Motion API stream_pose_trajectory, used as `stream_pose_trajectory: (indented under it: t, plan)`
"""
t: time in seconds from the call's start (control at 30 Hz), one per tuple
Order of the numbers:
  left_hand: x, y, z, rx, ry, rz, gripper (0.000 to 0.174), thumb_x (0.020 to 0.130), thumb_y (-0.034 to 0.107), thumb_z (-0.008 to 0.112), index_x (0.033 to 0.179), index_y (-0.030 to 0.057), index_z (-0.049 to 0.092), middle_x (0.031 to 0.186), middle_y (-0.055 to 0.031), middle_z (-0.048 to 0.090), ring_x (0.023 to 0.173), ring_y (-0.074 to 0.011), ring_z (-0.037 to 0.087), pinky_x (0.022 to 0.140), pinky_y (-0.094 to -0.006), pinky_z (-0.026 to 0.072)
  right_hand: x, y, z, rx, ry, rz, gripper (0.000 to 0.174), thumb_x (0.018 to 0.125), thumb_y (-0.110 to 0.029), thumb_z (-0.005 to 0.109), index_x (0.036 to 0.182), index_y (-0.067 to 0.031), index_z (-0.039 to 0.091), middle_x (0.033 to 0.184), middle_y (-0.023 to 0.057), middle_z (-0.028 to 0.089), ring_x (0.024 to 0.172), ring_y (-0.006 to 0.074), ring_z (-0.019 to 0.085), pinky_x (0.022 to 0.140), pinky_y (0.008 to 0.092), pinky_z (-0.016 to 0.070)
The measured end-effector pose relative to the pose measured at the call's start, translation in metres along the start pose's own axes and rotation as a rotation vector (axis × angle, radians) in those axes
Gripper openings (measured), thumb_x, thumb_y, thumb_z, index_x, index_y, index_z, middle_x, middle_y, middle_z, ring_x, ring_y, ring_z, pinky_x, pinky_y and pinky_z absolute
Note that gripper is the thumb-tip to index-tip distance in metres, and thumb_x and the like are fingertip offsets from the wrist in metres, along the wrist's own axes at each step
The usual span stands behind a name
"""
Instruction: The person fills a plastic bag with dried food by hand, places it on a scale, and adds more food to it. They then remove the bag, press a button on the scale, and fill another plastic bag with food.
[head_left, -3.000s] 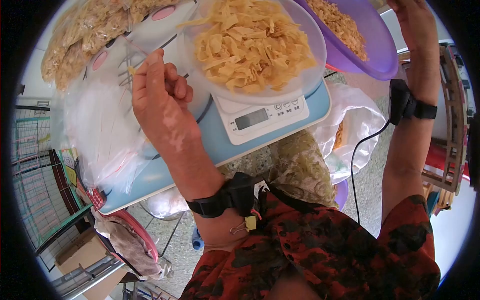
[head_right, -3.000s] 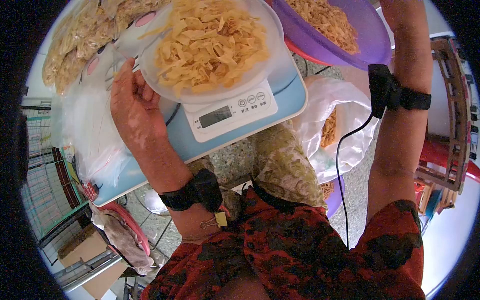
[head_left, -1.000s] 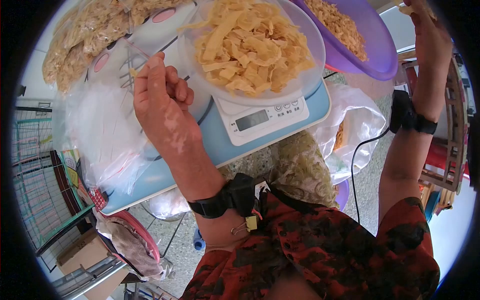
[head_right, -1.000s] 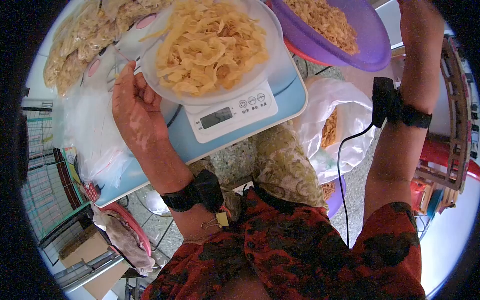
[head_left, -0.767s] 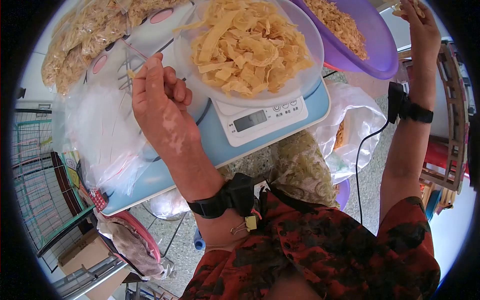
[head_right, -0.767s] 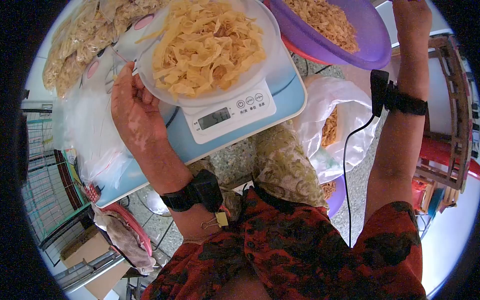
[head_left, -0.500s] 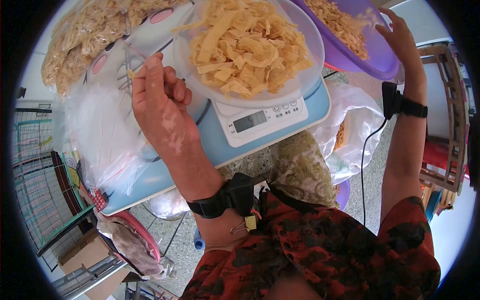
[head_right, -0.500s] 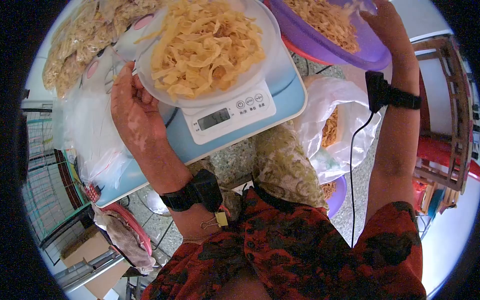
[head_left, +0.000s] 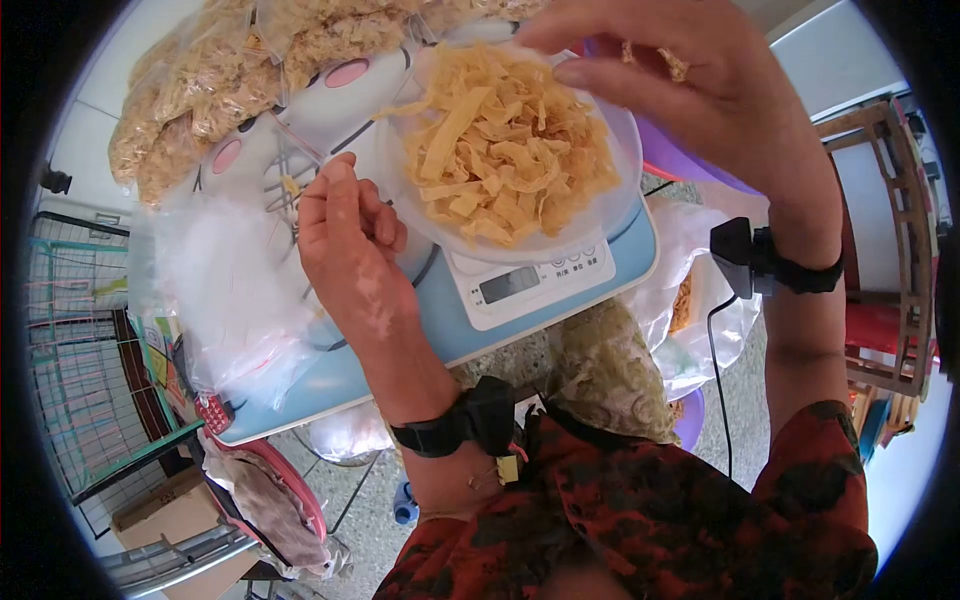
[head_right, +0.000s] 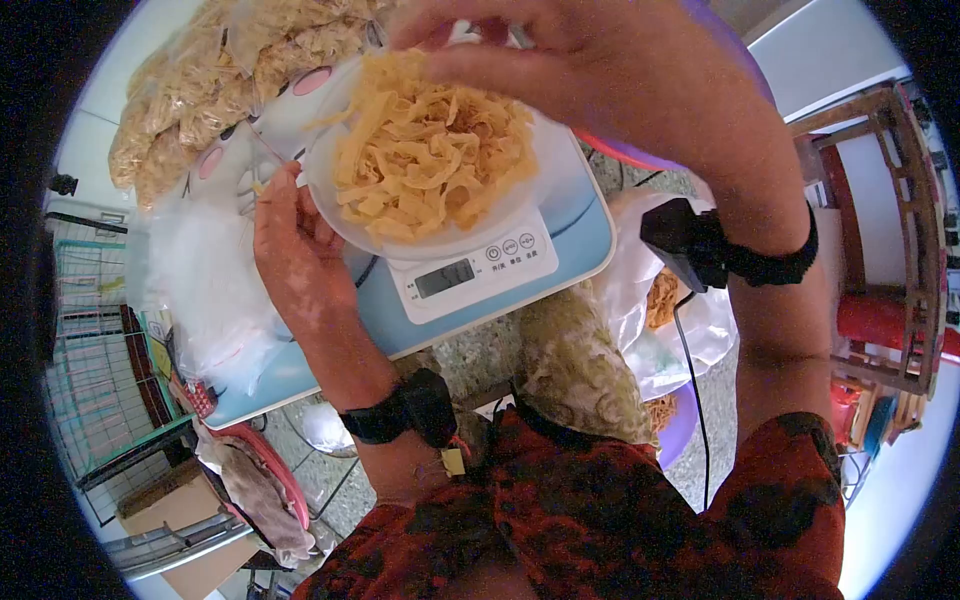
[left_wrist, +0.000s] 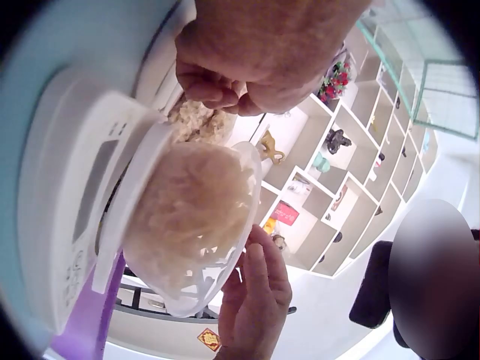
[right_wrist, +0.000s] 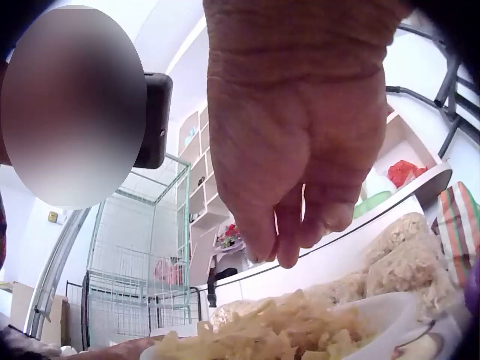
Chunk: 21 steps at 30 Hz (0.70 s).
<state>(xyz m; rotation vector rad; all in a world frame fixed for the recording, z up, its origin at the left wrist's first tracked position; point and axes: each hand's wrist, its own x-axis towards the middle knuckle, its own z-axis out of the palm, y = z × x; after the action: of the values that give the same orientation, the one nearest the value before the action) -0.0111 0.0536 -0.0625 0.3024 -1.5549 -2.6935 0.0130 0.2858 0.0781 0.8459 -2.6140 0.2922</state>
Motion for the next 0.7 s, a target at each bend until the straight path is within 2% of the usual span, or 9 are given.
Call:
stream_pose_trajectory:
  t: [0.07, 0.13, 0.23, 0.33, 0.47, 0.57, 0.7]
  plan:
    - [0.001, 0.001, -0.002, -0.008, -0.01, -0.009, 0.025, 0.096, 0.025, 0.065, 0.109, 0.003, 0.061, 0.072, 0.0019, 0.052, 0.054, -0.0056, 0.041, 0.048, -0.0216, 0.0304, 0.01, -0.016, -0.002, -0.209, -0.05, -0.087, 0.02, 0.088, -0.017, 0.07, 0.103, -0.0056, 0.068, 0.089, 0.0082, 0.065, 0.075, 0.0229, 0.063, 0.069, 0.032, 0.0503]
    - [0.001, 0.001, -0.003, -0.026, -0.029, 0.002, 0.025, 0.096, 0.024, 0.064, 0.108, 0.0032, 0.061, 0.072, 0.0019, 0.052, 0.054, -0.0057, 0.041, 0.048, -0.0215, 0.0308, 0.017, -0.02, 0.003, -0.205, -0.098, -0.119, 0.022, 0.088, -0.019, 0.069, 0.106, -0.0061, 0.066, 0.096, 0.0089, 0.063, 0.079, 0.0257, 0.063, 0.07, 0.034, 0.0507]
    - [0.0, 0.002, -0.006, -0.032, -0.04, 0.012, 0.024, 0.096, 0.024, 0.064, 0.108, 0.0033, 0.061, 0.072, 0.0016, 0.052, 0.054, -0.0059, 0.041, 0.048, -0.0217, 0.0313, 0.021, -0.016, 0.018, 0.044, -0.175, -0.078, 0.023, 0.089, -0.018, 0.066, 0.107, -0.0056, 0.062, 0.104, 0.0098, 0.057, 0.082, 0.0276, 0.063, 0.071, 0.0362, 0.0506]
    - [0.0, 0.003, -0.006, -0.036, -0.04, 0.013, 0.023, 0.097, 0.024, 0.063, 0.107, 0.0034, 0.061, 0.072, 0.0012, 0.052, 0.054, -0.006, 0.041, 0.048, -0.0218, 0.0316, 0.025, -0.021, 0.021, 0.062, -0.222, -0.032, 0.019, 0.09, -0.016, 0.063, 0.105, -0.0049, 0.059, 0.105, 0.0107, 0.053, 0.081, 0.0288, 0.062, 0.07, 0.0381, 0.0501]
    - [0.0, 0.004, -0.007, -0.042, -0.037, 0.014, 0.022, 0.097, 0.024, 0.063, 0.106, 0.0035, 0.061, 0.073, 0.001, 0.052, 0.054, -0.0061, 0.041, 0.049, -0.022, 0.0316, 0.025, -0.025, 0.024, 0.024, -0.28, 0.034, 0.014, 0.092, -0.015, 0.06, 0.101, -0.0046, 0.056, 0.102, 0.0107, 0.052, 0.079, 0.0295, 0.062, 0.069, 0.0396, 0.0496]
    - [-0.001, 0.005, -0.003, -0.053, -0.01, 0.01, 0.028, 0.096, 0.024, 0.066, 0.111, 0.0018, 0.059, 0.072, 0.0018, 0.047, 0.052, -0.0052, 0.037, 0.044, -0.02, 0.027, 0.021, -0.03, 0.019, 0.07, -0.271, 0.1, 0.015, 0.091, -0.015, 0.062, 0.101, -0.0037, 0.057, 0.096, 0.0112, 0.054, 0.076, 0.029, 0.061, 0.069, 0.0391, 0.0495]
    - [-0.002, 0.006, -0.003, -0.022, 0.007, 0.012, 0.026, 0.096, 0.024, 0.065, 0.108, 0.0025, 0.06, 0.072, 0.0016, 0.048, 0.054, -0.0058, 0.039, 0.047, -0.0215, 0.0292, 0.016, -0.032, 0.0, -0.056, -0.121, -0.007, 0.017, 0.088, -0.011, 0.068, 0.1, -0.0023, 0.06, 0.085, 0.0093, 0.06, 0.072, 0.0211, 0.062, 0.068, 0.0322, 0.051]
